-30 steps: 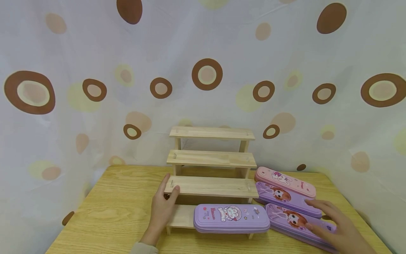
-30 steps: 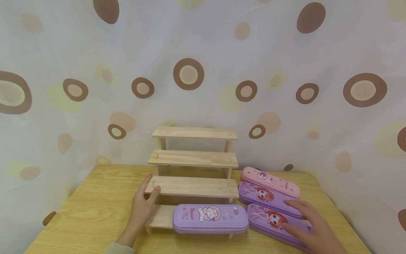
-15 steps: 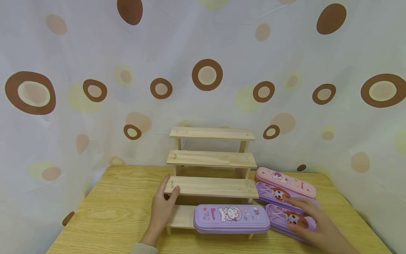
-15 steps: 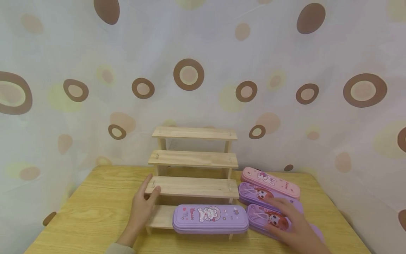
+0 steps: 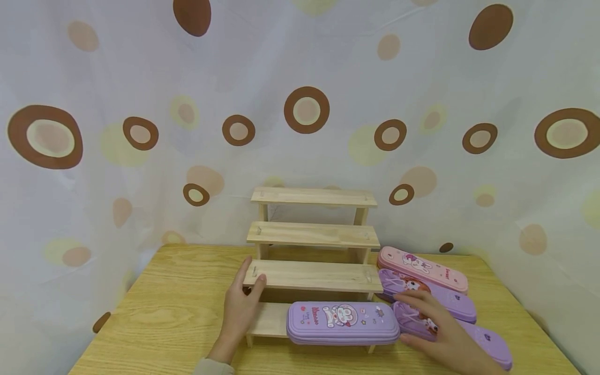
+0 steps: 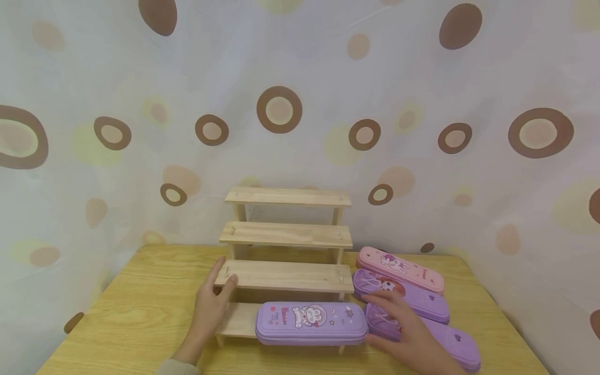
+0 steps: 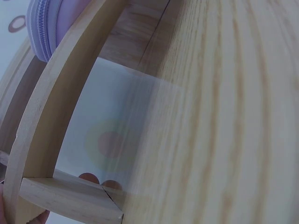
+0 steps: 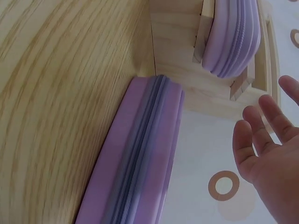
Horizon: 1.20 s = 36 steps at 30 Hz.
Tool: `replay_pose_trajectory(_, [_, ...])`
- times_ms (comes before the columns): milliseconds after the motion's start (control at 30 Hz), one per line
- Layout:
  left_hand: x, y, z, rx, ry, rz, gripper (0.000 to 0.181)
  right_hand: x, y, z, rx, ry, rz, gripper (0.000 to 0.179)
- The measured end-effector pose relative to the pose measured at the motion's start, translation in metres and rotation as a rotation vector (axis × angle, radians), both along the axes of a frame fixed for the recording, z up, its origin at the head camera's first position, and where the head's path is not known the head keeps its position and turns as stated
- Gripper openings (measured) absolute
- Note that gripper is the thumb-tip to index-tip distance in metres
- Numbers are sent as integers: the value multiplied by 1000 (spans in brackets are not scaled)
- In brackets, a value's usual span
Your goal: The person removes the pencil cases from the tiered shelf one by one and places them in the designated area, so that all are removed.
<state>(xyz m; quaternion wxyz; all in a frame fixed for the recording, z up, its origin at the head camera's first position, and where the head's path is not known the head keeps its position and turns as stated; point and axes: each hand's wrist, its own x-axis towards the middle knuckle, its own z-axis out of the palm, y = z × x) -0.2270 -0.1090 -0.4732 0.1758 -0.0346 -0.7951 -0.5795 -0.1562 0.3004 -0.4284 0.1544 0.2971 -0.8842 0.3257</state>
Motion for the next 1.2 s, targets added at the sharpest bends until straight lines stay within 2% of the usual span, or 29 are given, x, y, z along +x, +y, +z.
replay_pose_trajectory(167, [1, 0, 1, -7, 6, -2, 62, 0, -9, 0, 32, -19, -2, 69])
replay_pose_trajectory(300, [1, 0, 1, -7, 12, -5, 62, -1, -15, -1, 10, -24, 54, 70])
replay_pose_trajectory(433, [0, 0, 0, -3, 8, -3, 63, -4, -19, -3, 6, -67, 94, 69])
replay_pose_trajectory(733, [-1, 0, 0, 1, 10, 0, 64, -8, -28, -10, 59, -110, 60, 73])
replay_pose_trajectory(967, [-1, 0, 0, 5, 6, -7, 64, -11, -36, -15, 120, -98, -12, 74])
replay_pose_trajectory(1100, [-1, 0, 0, 1, -1, -6, 64, -13, -39, -18, 144, -80, -7, 77])
replay_pose_trajectory(1200, [0, 0, 1, 3, -5, -6, 63, -14, -41, -20, 140, -111, 1, 78])
